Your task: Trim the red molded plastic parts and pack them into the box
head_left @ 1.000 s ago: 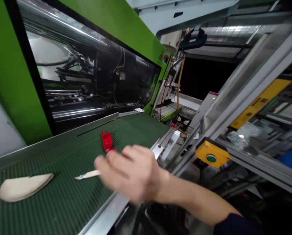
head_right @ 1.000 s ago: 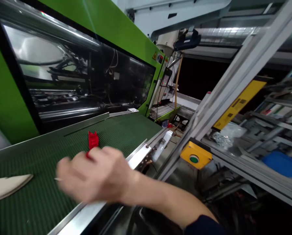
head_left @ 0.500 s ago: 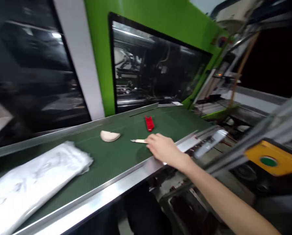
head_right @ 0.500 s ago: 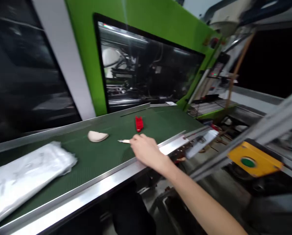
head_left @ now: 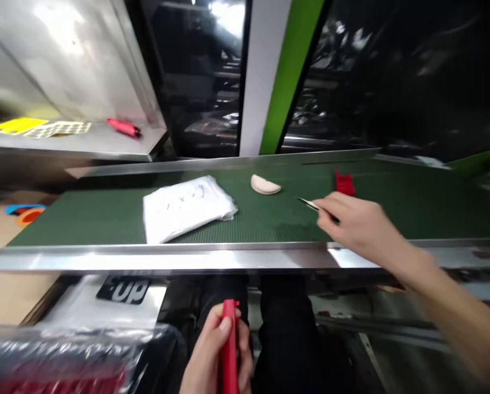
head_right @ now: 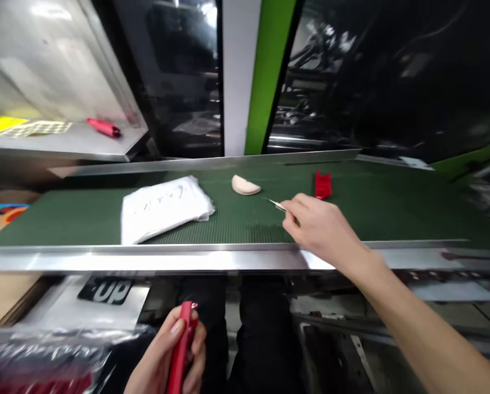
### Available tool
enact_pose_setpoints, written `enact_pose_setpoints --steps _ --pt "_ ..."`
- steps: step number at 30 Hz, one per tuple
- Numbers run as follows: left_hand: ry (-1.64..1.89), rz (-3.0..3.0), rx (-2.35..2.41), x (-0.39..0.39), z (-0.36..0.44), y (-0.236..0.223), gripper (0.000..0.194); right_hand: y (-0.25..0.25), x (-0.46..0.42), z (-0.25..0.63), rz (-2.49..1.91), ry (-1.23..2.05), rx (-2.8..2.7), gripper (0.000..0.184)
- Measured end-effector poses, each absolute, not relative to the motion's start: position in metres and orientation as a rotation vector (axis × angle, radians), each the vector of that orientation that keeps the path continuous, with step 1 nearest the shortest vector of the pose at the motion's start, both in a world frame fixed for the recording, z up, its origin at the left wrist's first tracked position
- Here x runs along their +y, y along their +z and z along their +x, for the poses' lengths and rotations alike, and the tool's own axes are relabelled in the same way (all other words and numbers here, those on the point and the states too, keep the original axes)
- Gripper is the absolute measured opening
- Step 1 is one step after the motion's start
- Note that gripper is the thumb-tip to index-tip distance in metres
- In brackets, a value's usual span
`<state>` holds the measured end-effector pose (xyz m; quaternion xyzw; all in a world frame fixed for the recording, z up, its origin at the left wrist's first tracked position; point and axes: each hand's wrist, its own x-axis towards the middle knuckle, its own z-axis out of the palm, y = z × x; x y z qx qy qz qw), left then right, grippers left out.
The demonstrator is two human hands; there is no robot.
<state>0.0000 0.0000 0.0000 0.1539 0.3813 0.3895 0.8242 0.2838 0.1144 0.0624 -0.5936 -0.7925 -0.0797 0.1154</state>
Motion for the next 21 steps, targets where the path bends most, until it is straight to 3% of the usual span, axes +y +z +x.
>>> enact_pose_setpoints --steps 3,7,12,21 --pt "0.874 0.360 0.817 -0.004 0.005 0.006 0.025 0.066 0.064 0.240 -1.351 0.083 -2.285 0.021" --pt "0.885 0.372 0.805 -0.009 0.011 0.010 0.027 0.051 0.016 0.198 -1.148 0.455 -2.310 0.043" --pt "0.879 0.354 0.755 -0.014 0.015 0.016 0.028 0.039 0.005 0.187 -1.214 0.301 -2.313 0.055" --pt "0.888 0.356 0.730 -0.019 0.018 0.021 0.027 0.048 -0.002 0.185 -1.187 0.262 -2.245 0.040"
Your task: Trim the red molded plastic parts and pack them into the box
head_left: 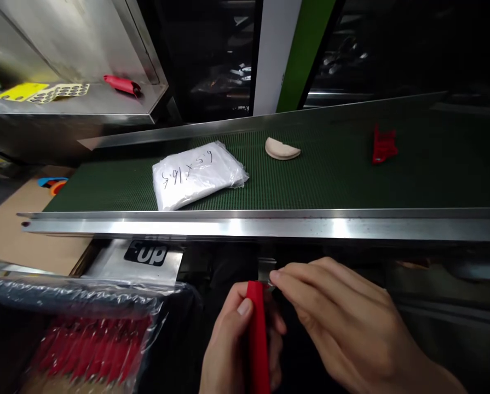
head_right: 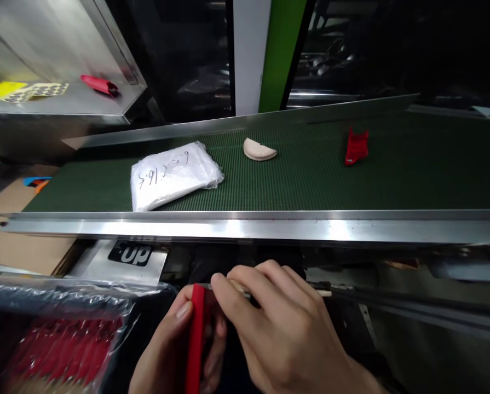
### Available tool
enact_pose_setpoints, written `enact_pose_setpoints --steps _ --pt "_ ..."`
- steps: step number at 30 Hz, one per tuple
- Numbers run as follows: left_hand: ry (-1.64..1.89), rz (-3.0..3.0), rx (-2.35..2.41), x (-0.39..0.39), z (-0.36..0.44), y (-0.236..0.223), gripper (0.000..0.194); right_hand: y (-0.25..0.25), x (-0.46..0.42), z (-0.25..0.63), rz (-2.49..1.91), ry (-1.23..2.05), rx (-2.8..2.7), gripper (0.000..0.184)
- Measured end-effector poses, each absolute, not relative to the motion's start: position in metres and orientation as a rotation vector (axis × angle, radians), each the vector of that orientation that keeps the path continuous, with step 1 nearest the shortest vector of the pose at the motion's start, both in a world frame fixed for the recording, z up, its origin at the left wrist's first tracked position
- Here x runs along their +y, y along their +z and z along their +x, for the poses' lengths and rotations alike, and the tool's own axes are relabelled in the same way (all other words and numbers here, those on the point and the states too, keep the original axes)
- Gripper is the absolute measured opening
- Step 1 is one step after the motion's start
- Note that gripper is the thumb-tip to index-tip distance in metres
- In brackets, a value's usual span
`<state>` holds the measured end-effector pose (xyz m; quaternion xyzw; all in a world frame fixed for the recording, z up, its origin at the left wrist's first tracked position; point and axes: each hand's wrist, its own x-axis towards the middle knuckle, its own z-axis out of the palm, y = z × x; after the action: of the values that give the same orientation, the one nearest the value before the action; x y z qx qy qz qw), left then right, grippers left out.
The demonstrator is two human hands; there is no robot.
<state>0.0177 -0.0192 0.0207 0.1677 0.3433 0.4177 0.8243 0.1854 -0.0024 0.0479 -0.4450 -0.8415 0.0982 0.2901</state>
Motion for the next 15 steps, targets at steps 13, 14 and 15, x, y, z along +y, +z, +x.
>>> enact_pose_setpoints --steps 13,14,15 --pt "0.902 0.346 0.723 -0.0215 0.0207 0.0214 0.026 0.0500 -0.0067 0.1892 -1.187 0.198 -2.257 0.034" --pt "0.898 0.348 0.726 -0.0215 0.0210 0.0212 0.026 0.0501 -0.0067 0.1894 -1.184 0.191 -2.254 0.034" --pt "0.896 0.349 0.730 -0.0215 0.0213 0.0212 0.027 0.0501 -0.0066 0.1897 -1.179 0.186 -2.250 0.035"
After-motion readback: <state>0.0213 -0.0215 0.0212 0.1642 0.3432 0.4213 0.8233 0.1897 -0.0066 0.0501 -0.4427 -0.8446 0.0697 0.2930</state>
